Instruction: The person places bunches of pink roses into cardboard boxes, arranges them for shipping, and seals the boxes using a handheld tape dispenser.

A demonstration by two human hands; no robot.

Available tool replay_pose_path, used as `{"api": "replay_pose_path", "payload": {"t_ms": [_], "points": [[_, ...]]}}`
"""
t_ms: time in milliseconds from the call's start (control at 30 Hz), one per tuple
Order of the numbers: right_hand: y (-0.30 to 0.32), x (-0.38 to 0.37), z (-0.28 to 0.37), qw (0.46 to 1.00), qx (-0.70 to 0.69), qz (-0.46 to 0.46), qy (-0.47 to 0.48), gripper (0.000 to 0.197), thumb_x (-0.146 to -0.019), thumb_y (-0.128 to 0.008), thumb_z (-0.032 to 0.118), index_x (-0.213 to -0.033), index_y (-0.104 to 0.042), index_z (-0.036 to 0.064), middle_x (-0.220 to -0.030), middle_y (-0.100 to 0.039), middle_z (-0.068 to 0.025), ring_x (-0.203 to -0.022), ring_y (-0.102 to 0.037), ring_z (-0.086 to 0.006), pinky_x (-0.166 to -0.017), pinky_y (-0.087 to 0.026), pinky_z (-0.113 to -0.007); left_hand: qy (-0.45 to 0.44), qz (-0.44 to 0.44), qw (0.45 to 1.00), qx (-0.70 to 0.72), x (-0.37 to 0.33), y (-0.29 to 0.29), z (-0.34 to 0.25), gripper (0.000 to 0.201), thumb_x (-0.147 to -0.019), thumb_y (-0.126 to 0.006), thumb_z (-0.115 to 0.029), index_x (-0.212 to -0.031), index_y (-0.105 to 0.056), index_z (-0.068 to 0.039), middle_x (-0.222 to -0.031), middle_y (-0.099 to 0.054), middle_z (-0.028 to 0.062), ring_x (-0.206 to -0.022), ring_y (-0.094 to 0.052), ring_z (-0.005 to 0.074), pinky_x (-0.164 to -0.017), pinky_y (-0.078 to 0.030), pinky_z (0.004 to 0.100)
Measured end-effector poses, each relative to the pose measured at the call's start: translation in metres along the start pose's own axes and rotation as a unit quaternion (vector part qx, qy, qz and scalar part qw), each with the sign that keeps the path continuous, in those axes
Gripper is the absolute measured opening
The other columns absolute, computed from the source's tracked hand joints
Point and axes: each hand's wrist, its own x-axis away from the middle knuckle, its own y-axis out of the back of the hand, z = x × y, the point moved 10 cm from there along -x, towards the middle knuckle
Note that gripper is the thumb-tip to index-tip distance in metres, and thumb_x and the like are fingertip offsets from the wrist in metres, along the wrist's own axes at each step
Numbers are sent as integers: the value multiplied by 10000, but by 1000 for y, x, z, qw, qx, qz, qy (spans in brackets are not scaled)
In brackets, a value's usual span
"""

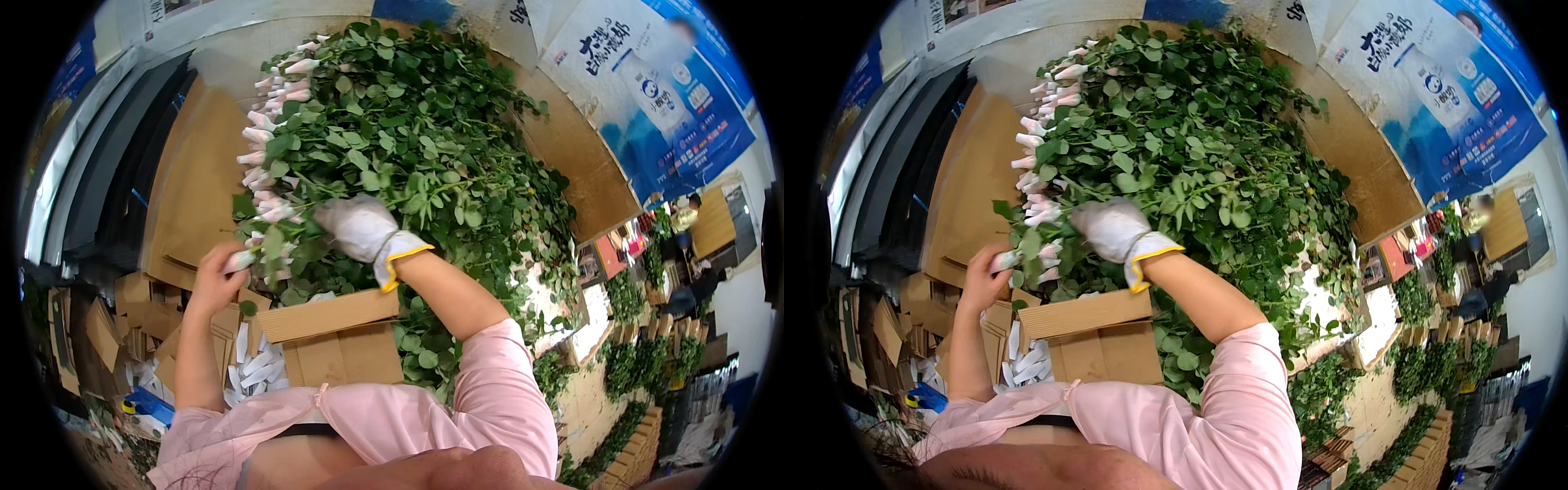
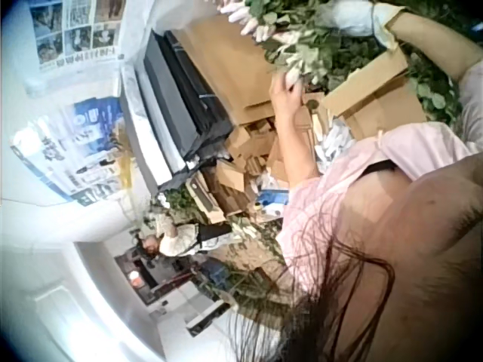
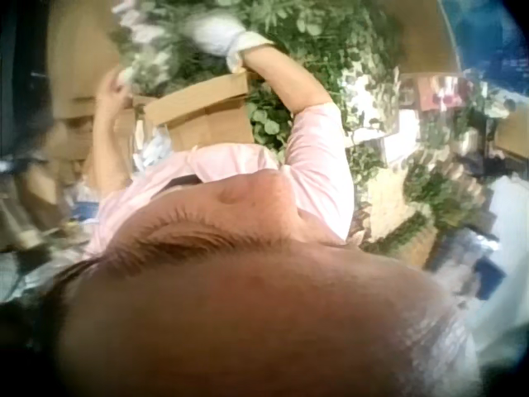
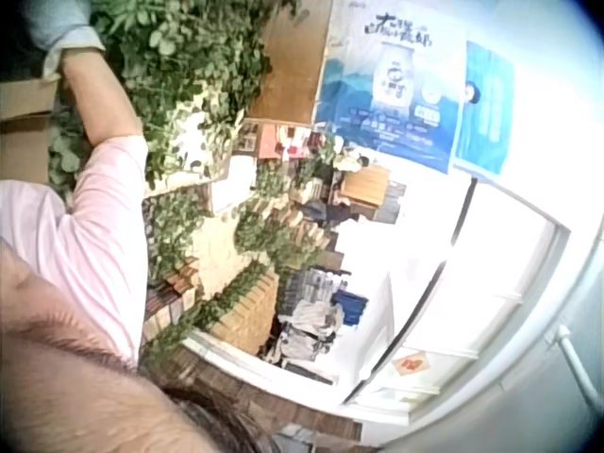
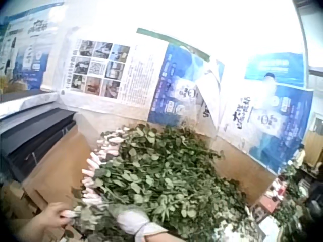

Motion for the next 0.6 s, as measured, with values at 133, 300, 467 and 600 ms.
{"api": "replay_pose_path", "payload": {"t_ms": [133,300,467,600], "points": [[14,-3,33,1000,12,14,1,264,-770,-538,84,-1032,-573,88,-964,-624,-153,-800,-645,-319,-709,-516,-419,13,-35,996,80,15,25,25,407,-669,-658,-13,-1066,-579,-47,-962,-608,95,-810,-566,201,-750,-468,299],[-20,0,-85,994,45,-42,-89,235,-786,-519,75,-1002,-607,102,-967,-625,-136,-836,-638,-303,-732,-519,-405,71,24,995,-68,-3,15,-16,688,-707,-683,-13,-1336,-437,-143,-1132,-566,111,-951,-556,210,-775,-464,313],[31,86,-230,938,156,-5,-311,320,-789,-577,76,-1103,-582,142,-1007,-622,-114,-898,-620,-291,-787,-507,-398,-79,-52,995,-3,-3,57,-57,369,-768,-650,-81,-1131,-605,-31,-937,-619,126,-835,-581,243,-709,-463,317],[115,94,-200,947,203,-144,-205,460,-786,-640,216,-1223,-519,138,-1035,-608,-144,-962,-586,-348,-812,-488,-427,-270,-97,930,231,13,95,-207,146,-829,-577,-106,-861,-645,20,-628,-563,83,-479,-499,166,-447,-381,261]]}}
